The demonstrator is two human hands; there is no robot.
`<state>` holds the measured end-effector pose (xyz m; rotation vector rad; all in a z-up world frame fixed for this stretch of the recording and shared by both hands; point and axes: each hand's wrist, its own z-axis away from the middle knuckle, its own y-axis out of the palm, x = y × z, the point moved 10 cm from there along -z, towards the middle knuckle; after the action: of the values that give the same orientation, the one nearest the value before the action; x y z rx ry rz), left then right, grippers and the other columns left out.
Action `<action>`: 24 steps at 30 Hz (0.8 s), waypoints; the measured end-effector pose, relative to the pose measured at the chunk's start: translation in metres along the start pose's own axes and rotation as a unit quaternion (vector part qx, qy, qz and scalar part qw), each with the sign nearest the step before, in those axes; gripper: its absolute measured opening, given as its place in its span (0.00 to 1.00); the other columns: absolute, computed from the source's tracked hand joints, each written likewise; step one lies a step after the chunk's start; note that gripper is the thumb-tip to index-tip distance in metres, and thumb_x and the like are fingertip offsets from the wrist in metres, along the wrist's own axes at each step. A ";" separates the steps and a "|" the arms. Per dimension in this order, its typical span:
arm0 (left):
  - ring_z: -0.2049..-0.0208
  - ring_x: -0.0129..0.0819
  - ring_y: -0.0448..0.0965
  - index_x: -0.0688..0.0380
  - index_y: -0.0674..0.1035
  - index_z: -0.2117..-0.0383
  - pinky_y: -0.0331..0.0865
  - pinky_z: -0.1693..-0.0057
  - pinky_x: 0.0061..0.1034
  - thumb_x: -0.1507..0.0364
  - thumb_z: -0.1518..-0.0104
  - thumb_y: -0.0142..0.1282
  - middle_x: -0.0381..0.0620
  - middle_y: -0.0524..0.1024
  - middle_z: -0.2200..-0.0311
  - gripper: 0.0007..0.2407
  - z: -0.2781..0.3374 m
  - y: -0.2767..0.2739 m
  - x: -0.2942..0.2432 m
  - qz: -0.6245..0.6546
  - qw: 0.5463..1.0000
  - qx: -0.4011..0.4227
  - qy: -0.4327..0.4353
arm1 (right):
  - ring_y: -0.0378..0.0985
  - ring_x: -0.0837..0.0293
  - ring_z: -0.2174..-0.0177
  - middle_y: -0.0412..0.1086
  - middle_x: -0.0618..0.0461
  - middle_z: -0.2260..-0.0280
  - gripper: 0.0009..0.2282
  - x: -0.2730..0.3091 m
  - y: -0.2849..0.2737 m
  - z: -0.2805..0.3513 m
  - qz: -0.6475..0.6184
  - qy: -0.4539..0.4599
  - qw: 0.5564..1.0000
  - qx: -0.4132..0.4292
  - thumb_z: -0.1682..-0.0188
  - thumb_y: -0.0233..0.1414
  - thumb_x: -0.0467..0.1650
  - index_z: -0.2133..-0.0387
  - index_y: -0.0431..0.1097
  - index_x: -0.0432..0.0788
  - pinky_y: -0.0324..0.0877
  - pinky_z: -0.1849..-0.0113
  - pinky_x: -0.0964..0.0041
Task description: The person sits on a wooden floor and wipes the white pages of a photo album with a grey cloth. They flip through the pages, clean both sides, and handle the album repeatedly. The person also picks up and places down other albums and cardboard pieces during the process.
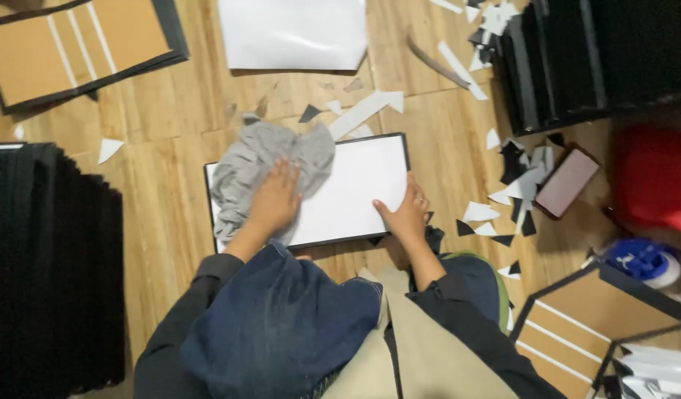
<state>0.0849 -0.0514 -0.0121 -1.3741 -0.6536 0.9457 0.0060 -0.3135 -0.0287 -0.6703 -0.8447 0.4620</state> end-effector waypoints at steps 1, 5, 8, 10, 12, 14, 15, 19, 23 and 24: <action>0.38 0.52 0.56 0.62 0.62 0.41 0.51 0.37 0.40 0.65 0.46 0.47 0.65 0.60 0.42 0.25 0.016 0.010 0.000 -0.002 1.000 0.002 -0.007 | 0.49 0.38 0.43 0.45 0.37 0.41 0.42 0.004 -0.001 0.002 0.001 -0.004 1.000 0.006 0.63 0.57 0.44 0.37 0.40 0.48 0.53 0.50 0.41; 0.45 0.45 0.67 0.49 0.68 0.44 0.66 0.47 0.31 0.63 0.53 0.49 0.54 0.66 0.45 0.25 0.088 0.085 -0.009 0.032 0.982 -0.116 0.145 | 0.50 0.38 0.44 0.47 0.35 0.42 0.43 0.008 -0.007 0.003 -0.018 0.014 1.000 0.013 0.63 0.58 0.44 0.37 0.39 0.49 0.53 0.51 0.43; 0.47 0.42 0.70 0.48 0.71 0.46 0.69 0.49 0.24 0.62 0.55 0.51 0.52 0.69 0.47 0.25 0.112 0.079 -0.017 0.079 0.943 -0.194 0.260 | 0.50 0.38 0.45 0.48 0.34 0.43 0.44 0.006 -0.007 0.001 -0.020 0.021 1.000 0.011 0.64 0.59 0.44 0.37 0.39 0.49 0.52 0.51 0.42; 0.48 0.46 0.70 0.54 0.72 0.48 0.70 0.49 0.27 0.62 0.54 0.51 0.55 0.69 0.48 0.24 0.101 0.039 -0.026 0.093 0.925 -0.216 0.299 | 0.50 0.38 0.45 0.48 0.34 0.43 0.44 0.008 -0.005 -0.001 -0.017 0.023 1.000 0.009 0.64 0.60 0.44 0.37 0.40 0.49 0.52 0.51 0.42; 0.49 0.46 0.72 0.51 0.73 0.50 0.69 0.51 0.38 0.68 0.53 0.48 0.52 0.70 0.49 0.21 0.056 0.019 -0.008 0.005 0.980 -0.165 0.112 | 0.49 0.39 0.45 0.48 0.35 0.43 0.44 0.007 -0.002 0.000 -0.028 0.035 0.999 0.020 0.64 0.60 0.43 0.37 0.37 0.50 0.51 0.51 0.45; 0.48 0.45 0.71 0.50 0.72 0.49 0.68 0.49 0.38 0.67 0.52 0.47 0.51 0.70 0.48 0.20 0.011 0.010 0.015 0.000 0.988 -0.141 0.054 | 0.50 0.39 0.45 0.48 0.35 0.44 0.44 0.007 -0.003 0.000 -0.025 0.034 0.999 0.020 0.63 0.60 0.43 0.37 0.37 0.50 0.52 0.51 0.45; 0.47 0.43 0.71 0.49 0.72 0.48 0.66 0.47 0.37 0.66 0.50 0.45 0.50 0.70 0.48 0.20 -0.011 0.006 0.035 -0.011 0.993 -0.120 -0.003 | 0.50 0.39 0.46 0.48 0.34 0.44 0.43 0.010 -0.003 0.000 -0.028 0.029 0.999 0.018 0.63 0.60 0.42 0.37 0.37 0.50 0.52 0.51 0.45; 0.45 0.38 0.68 0.47 0.71 0.46 0.62 0.43 0.30 0.69 0.50 0.46 0.47 0.71 0.48 0.21 -0.022 0.026 0.060 0.009 0.990 -0.130 -0.062 | 0.50 0.39 0.46 0.49 0.34 0.44 0.44 0.008 -0.002 0.002 -0.015 0.019 1.000 0.016 0.63 0.60 0.43 0.37 0.38 0.51 0.52 0.51 0.45; 0.42 0.45 0.64 0.55 0.68 0.44 0.57 0.38 0.34 0.71 0.52 0.47 0.56 0.67 0.46 0.23 0.024 0.019 0.021 0.016 0.994 -0.105 -0.010 | 0.51 0.39 0.46 0.50 0.34 0.45 0.42 0.006 -0.007 -0.003 -0.025 0.024 0.999 0.008 0.62 0.60 0.41 0.37 0.39 0.51 0.51 0.51 0.44; 0.42 0.44 0.64 0.53 0.68 0.44 0.58 0.39 0.32 0.70 0.52 0.46 0.55 0.68 0.46 0.24 0.043 0.024 0.012 0.015 0.995 -0.103 0.006 | 0.51 0.38 0.46 0.50 0.33 0.45 0.42 0.003 -0.005 -0.003 -0.030 0.032 0.999 0.010 0.63 0.61 0.41 0.37 0.40 0.52 0.51 0.50 0.42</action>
<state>0.0499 -0.0207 -0.0322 -1.5753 -0.7389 0.9123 0.0109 -0.3164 -0.0253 -0.6369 -0.7967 0.3932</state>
